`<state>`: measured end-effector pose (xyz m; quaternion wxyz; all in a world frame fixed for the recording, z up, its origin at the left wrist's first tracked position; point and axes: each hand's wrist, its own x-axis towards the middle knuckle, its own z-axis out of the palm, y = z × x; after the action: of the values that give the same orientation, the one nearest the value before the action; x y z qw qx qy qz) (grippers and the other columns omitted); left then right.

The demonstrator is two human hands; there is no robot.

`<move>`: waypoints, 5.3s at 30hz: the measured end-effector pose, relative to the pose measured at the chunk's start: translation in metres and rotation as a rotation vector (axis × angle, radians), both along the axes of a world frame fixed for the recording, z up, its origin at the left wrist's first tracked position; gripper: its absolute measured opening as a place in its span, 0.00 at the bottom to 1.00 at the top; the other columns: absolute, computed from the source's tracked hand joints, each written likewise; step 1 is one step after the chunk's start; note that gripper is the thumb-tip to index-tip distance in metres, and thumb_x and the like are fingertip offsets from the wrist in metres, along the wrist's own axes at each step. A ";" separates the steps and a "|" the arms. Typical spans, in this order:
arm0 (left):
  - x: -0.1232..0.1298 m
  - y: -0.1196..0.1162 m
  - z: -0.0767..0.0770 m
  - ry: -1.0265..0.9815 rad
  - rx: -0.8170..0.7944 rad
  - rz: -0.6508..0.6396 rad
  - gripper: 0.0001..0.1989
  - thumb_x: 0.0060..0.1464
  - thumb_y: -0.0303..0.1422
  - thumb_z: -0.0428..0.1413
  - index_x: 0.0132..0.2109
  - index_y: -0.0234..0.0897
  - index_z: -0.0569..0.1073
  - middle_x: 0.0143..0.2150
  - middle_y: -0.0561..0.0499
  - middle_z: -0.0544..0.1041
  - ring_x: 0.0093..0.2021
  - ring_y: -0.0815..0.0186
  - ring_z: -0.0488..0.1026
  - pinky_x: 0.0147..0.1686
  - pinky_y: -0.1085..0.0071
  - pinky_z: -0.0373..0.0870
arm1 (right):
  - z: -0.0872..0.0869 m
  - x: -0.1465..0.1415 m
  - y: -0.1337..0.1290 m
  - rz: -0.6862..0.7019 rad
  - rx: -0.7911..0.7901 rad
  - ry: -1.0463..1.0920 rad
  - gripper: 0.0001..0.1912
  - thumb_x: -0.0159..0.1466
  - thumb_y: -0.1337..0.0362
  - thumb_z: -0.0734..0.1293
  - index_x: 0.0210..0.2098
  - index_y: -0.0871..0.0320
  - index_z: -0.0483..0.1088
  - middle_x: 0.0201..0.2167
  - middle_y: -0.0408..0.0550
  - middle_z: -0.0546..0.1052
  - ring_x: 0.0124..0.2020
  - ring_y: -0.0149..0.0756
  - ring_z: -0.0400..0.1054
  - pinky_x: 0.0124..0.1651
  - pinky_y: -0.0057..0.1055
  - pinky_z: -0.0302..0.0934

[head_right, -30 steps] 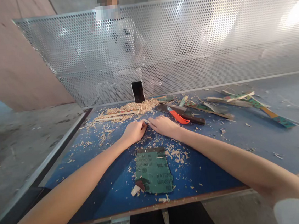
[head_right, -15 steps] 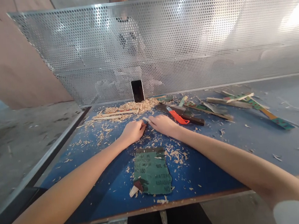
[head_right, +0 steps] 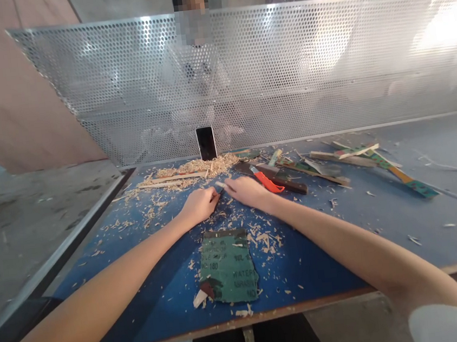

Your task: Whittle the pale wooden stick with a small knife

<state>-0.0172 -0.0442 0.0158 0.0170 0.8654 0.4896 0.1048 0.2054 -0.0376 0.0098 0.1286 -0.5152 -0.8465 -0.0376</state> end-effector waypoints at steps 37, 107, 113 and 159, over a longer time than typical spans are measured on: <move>0.000 -0.002 0.001 0.030 0.002 0.023 0.15 0.75 0.37 0.50 0.50 0.38 0.80 0.42 0.41 0.86 0.45 0.51 0.85 0.44 0.64 0.75 | 0.004 -0.006 -0.008 -0.035 -0.025 -0.018 0.17 0.81 0.58 0.56 0.53 0.58 0.74 0.38 0.54 0.83 0.35 0.41 0.72 0.38 0.36 0.46; -0.001 -0.005 0.002 0.052 0.021 0.012 0.17 0.76 0.38 0.48 0.50 0.35 0.80 0.42 0.37 0.86 0.45 0.49 0.85 0.45 0.61 0.77 | 0.004 -0.013 -0.013 0.035 0.028 -0.035 0.16 0.81 0.59 0.56 0.52 0.58 0.73 0.40 0.54 0.83 0.37 0.41 0.74 0.39 0.35 0.50; -0.002 -0.005 0.001 0.042 0.011 0.017 0.16 0.75 0.38 0.48 0.49 0.36 0.80 0.41 0.39 0.86 0.44 0.51 0.85 0.44 0.62 0.76 | 0.001 -0.010 -0.011 -0.006 0.005 -0.016 0.15 0.81 0.59 0.56 0.50 0.57 0.72 0.38 0.53 0.83 0.36 0.41 0.73 0.38 0.35 0.49; -0.001 -0.004 0.000 0.040 0.023 0.006 0.16 0.75 0.36 0.50 0.49 0.36 0.81 0.41 0.39 0.86 0.44 0.52 0.85 0.45 0.63 0.77 | -0.001 -0.001 -0.001 -0.009 -0.051 0.063 0.15 0.80 0.55 0.57 0.46 0.54 0.72 0.34 0.49 0.81 0.32 0.40 0.70 0.36 0.35 0.45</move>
<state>-0.0181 -0.0479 0.0156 -0.0032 0.8660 0.4913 0.0930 0.2049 -0.0386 0.0088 0.1418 -0.5232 -0.8403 -0.0006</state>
